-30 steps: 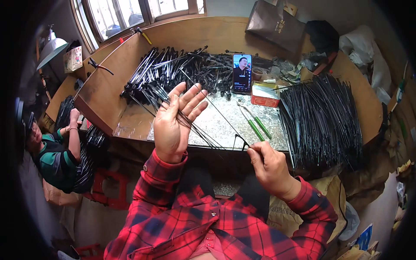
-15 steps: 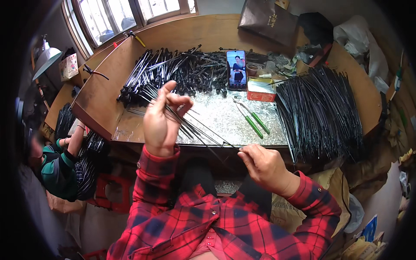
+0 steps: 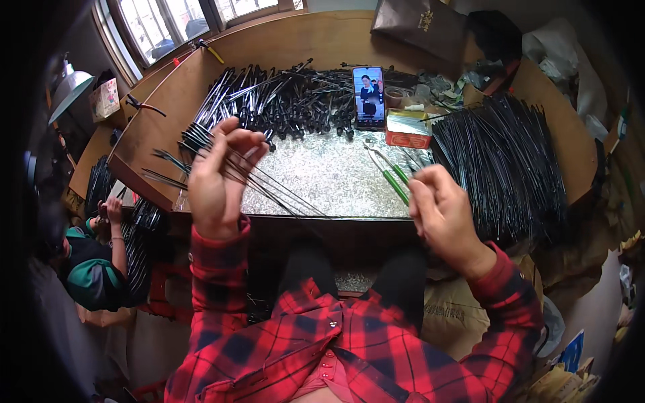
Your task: The recorder is organizing, trimming with pliers, and bundling black composite rods in a manufacturing environment.
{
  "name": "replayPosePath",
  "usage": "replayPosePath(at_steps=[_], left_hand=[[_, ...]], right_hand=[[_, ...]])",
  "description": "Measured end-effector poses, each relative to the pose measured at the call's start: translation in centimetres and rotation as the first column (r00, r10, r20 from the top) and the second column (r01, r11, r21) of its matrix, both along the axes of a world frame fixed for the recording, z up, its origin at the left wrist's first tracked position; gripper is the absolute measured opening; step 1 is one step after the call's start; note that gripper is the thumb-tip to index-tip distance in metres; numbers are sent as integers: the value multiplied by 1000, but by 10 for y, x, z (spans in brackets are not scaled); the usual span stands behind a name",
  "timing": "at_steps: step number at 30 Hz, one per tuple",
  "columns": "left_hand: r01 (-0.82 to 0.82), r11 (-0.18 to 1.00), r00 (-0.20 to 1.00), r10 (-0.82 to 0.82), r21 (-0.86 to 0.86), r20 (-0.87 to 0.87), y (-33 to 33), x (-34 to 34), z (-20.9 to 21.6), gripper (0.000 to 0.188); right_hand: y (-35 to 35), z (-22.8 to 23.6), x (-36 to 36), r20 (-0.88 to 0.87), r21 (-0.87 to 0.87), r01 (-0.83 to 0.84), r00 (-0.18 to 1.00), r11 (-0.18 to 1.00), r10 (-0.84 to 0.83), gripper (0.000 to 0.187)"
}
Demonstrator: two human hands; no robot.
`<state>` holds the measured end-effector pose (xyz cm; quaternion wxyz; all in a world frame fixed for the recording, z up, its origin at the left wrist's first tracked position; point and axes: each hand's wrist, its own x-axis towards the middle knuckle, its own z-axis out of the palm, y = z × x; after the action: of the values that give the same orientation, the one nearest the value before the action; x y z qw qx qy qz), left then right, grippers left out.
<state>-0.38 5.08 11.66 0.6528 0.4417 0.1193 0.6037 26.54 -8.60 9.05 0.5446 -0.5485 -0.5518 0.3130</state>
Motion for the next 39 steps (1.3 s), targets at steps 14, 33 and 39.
replayPosePath(at_steps=[14,33,39], left_hand=[[653,756,751,-637,-52,174,-36,58,-42,36],[175,981,836,-103,85,-539,-48,37,-45,35],[-546,755,781,615,364,-105,-5,36,-76,44]], right_hand=[[54,10,-60,483,361,-203,876,910,4,15],[12,-17,-52,-134,-79,-442,893,893,430,20],[19,-9,-46,-165,-92,-427,897,899,410,20]])
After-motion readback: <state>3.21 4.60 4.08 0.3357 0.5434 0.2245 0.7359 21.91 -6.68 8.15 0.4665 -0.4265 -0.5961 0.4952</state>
